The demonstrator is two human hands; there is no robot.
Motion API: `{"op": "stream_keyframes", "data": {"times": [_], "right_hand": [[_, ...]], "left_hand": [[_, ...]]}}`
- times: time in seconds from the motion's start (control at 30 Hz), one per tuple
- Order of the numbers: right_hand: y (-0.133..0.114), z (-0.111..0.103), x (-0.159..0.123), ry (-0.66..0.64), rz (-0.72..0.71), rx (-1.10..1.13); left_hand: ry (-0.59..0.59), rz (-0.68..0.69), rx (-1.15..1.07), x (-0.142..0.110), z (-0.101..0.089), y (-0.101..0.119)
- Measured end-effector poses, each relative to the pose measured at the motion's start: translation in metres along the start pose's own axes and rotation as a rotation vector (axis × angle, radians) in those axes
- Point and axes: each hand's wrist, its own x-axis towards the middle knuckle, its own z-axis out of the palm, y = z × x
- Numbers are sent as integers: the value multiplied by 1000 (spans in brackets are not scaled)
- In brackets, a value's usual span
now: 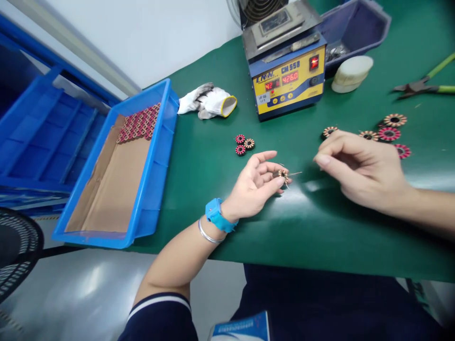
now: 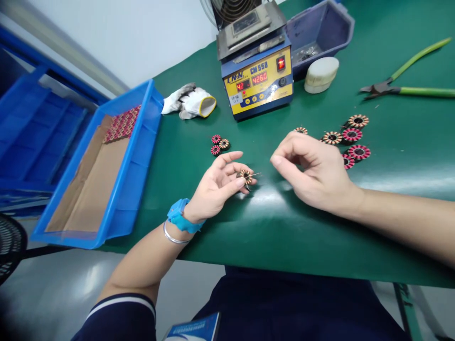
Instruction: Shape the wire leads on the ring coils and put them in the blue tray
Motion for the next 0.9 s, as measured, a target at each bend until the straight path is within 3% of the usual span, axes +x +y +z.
{"op": "stream_keyframes", "data": {"times": [0.07, 0.2, 0.27, 0.43, 0.53, 0.67, 0.73, 0.83, 0.9], "right_hand": [[1, 1, 0, -34, 43, -6], [-1, 6, -1, -256, 72, -17], [-4, 6, -1, -296, 86, 8], [-5, 0, -1, -42, 96, 89], [3, 2, -4, -102, 72, -2], [6, 5, -3, -244, -128, -136], [2, 2, -1, -214, -161, -161], [-5, -4, 1, -67, -79, -136], [-8, -3, 1, -82, -20, -94]], "left_hand": [[10, 24, 8, 0, -2, -1], [-7, 124, 31, 0, -1, -5], [24, 172, 98, -1, 1, -8], [134, 240, 259, -3, 2, -13], [101, 251, 240, -4, 3, -12], [76, 281, 241, -5, 5, -12], [108, 299, 261, -4, 4, -12], [196, 339, 301, -2, 2, -14], [238, 367, 333, -1, 2, -14]]}}
